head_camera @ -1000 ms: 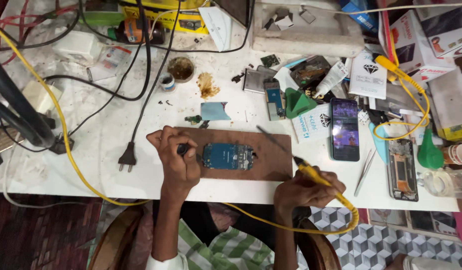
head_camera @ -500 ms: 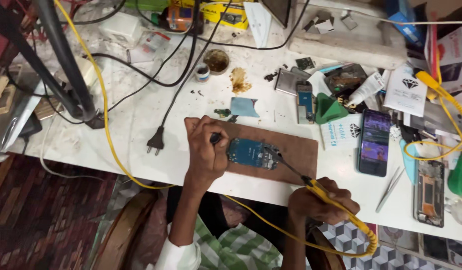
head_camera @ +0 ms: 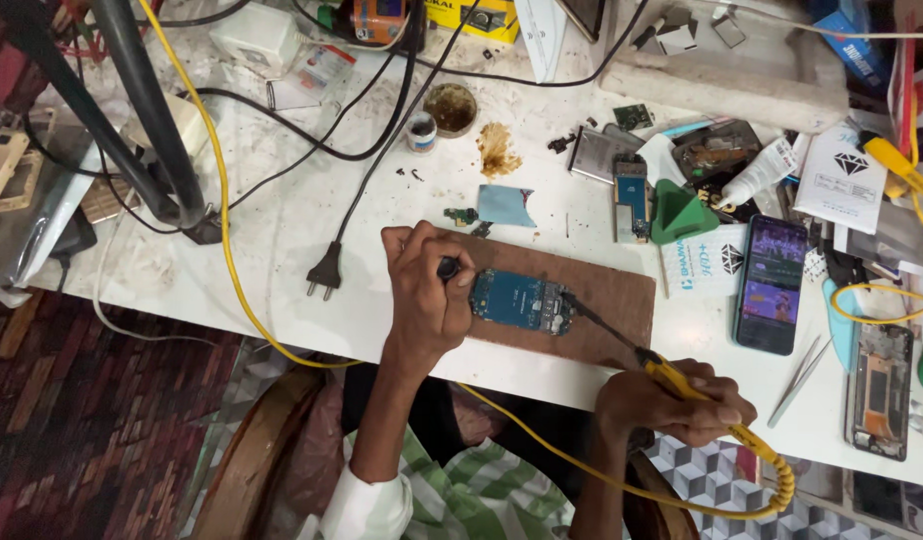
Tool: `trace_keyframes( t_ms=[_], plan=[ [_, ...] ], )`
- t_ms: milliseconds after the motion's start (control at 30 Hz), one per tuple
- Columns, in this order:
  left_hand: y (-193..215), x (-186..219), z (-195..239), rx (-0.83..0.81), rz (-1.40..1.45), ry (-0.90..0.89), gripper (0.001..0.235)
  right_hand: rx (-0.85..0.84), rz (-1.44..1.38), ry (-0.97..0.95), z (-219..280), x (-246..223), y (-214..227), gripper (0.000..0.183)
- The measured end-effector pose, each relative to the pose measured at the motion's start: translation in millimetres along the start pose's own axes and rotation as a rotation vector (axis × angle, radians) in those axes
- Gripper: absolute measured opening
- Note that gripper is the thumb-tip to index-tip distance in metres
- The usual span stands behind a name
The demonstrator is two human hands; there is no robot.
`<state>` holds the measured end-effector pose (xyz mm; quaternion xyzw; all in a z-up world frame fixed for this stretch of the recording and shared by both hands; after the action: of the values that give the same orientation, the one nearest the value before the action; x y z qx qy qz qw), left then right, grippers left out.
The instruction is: The person uses a soldering iron and solder wire to work on a small blue circuit board placed on a wooden board. They repeatedly apply heat and solder to specific points on the board while holding the components steady.
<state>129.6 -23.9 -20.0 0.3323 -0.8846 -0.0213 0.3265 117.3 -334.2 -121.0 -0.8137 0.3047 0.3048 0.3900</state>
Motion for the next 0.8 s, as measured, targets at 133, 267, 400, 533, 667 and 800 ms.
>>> trace_keyframes(
  t_ms=[133, 267, 400, 533, 667, 800],
  plan=[
    [-2.0, -3.0, 2.0, -0.023, 0.036, 0.042, 0.020, 0.041, 0.093, 0.026, -3.5, -7.9, -7.9, 0.050],
    [-3.0, -3.2, 2.6, -0.025, 0.018, 0.092, 0.020, -0.092, 0.089, 0.060, -8.3, -24.6, -26.1, 0.048],
    [-1.8, -6.3, 3.2, -0.014, 0.011, 0.115, 0.025, -0.234, 0.239, 0.075, -8.5, -51.9, -50.9, 0.062],
    [-1.2, -2.0, -3.4, -0.002, -0.023, 0.095, 0.025, -0.533, 0.415, 0.273, -22.1, -97.4, -94.7, 0.052],
    [-0.6, 0.6, -2.4, 0.005, -0.027, 0.113, 0.023, -0.775, 0.445, 0.049, -34.8, -128.2, -119.9, 0.042],
    [-0.9, 0.7, -1.9, 0.014, -0.044, 0.079, 0.019, -0.858, 0.566, 0.014, -42.2, -139.2, -130.9, 0.034]
  ],
)
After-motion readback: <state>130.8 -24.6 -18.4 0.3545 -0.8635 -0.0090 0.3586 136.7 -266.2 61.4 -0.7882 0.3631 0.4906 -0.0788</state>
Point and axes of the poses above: each hand's wrist, its own z-axis away from the middle knuckle, its own y-axis out of the back of the hand, x = y × z, the point moved 4 cm from there along -z, towards the middle knuckle, and after that the axes turned 2 degrees about -y, right-handed, at the moved point
